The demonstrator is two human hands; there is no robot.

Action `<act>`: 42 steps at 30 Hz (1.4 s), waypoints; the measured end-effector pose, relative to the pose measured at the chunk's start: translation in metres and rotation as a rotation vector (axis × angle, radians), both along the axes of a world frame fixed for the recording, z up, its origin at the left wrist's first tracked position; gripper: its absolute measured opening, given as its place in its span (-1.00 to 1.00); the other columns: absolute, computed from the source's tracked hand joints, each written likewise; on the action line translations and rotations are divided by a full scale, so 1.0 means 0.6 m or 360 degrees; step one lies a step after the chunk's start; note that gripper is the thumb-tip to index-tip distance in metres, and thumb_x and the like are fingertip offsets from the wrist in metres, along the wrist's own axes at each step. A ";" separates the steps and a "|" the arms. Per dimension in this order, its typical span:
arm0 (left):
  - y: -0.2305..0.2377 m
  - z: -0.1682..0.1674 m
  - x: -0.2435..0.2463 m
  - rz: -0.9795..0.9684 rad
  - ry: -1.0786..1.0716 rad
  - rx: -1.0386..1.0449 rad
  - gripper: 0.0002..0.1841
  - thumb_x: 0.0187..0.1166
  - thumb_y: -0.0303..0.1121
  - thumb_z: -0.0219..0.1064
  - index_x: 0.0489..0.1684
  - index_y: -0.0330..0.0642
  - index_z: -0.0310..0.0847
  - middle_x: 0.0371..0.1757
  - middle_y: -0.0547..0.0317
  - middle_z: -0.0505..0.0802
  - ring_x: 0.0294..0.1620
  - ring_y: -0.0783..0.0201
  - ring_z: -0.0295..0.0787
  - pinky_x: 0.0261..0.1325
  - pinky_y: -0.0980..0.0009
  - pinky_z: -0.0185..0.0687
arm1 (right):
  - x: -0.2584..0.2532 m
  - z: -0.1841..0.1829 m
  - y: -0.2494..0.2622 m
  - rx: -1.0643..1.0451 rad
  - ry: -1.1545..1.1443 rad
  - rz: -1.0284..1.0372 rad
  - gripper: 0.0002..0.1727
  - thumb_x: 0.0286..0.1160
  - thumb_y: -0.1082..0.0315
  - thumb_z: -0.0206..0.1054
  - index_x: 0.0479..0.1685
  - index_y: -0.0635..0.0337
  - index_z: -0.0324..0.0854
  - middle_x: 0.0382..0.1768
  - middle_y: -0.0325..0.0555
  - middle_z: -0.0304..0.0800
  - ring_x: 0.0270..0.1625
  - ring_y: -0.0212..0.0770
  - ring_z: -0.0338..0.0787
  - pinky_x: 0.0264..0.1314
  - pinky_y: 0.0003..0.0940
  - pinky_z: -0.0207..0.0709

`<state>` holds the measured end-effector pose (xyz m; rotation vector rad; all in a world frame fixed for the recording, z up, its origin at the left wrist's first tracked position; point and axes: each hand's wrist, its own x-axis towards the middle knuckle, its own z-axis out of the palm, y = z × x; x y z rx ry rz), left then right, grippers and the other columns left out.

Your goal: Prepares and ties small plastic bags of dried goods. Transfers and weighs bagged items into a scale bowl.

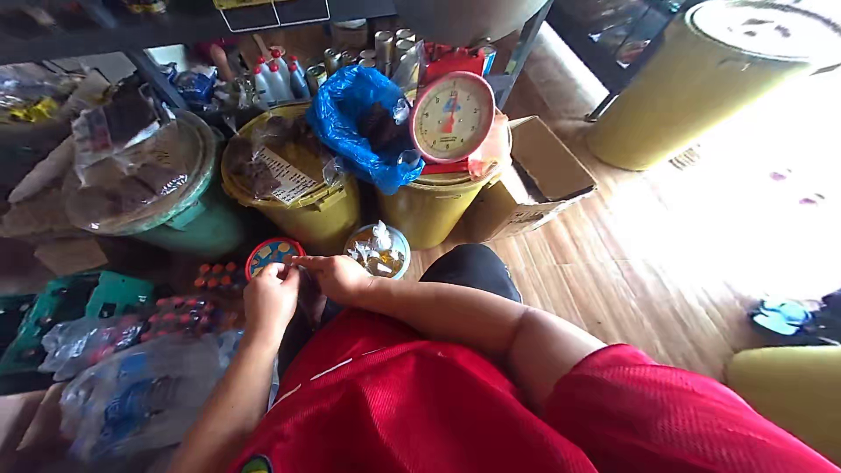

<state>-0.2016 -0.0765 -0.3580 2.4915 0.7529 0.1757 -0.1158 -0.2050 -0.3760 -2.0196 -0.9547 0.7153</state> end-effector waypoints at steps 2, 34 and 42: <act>0.003 -0.006 -0.001 0.0004 -0.0028 -0.0021 -0.67 0.69 -0.28 0.26 0.03 -0.43 0.76 -0.09 -0.25 0.87 0.04 -0.12 0.82 0.21 -0.15 0.60 | 0.001 -0.002 0.001 0.0025 0.0043 0.0008 -0.48 0.88 0.35 -0.12 0.72 -0.07 0.47 0.44 0.08 0.73 0.53 0.07 0.67 0.60 0.16 0.39; 0.060 -0.088 -0.031 -0.0378 -0.0757 -0.0546 -0.79 0.61 -0.45 0.34 0.01 -0.39 0.80 0.34 -0.10 0.78 0.33 0.28 0.73 0.38 0.37 0.63 | -0.001 -0.022 -0.001 0.0265 0.0583 -0.0048 -0.51 0.85 0.32 0.06 0.71 -0.05 0.43 -0.41 -0.19 0.58 -0.63 -0.42 0.35 -0.58 -0.46 0.29; 0.066 -0.065 -0.044 -0.0356 -0.0650 -0.0330 -0.77 0.61 -0.34 0.32 -0.16 -0.35 0.82 0.11 -0.08 0.86 0.14 0.23 0.76 0.27 0.26 0.61 | -0.020 0.002 -0.035 0.0061 -0.0621 0.0061 -0.56 0.86 0.26 0.02 0.57 0.00 0.61 0.15 0.17 0.88 0.11 0.27 0.88 0.14 0.35 0.63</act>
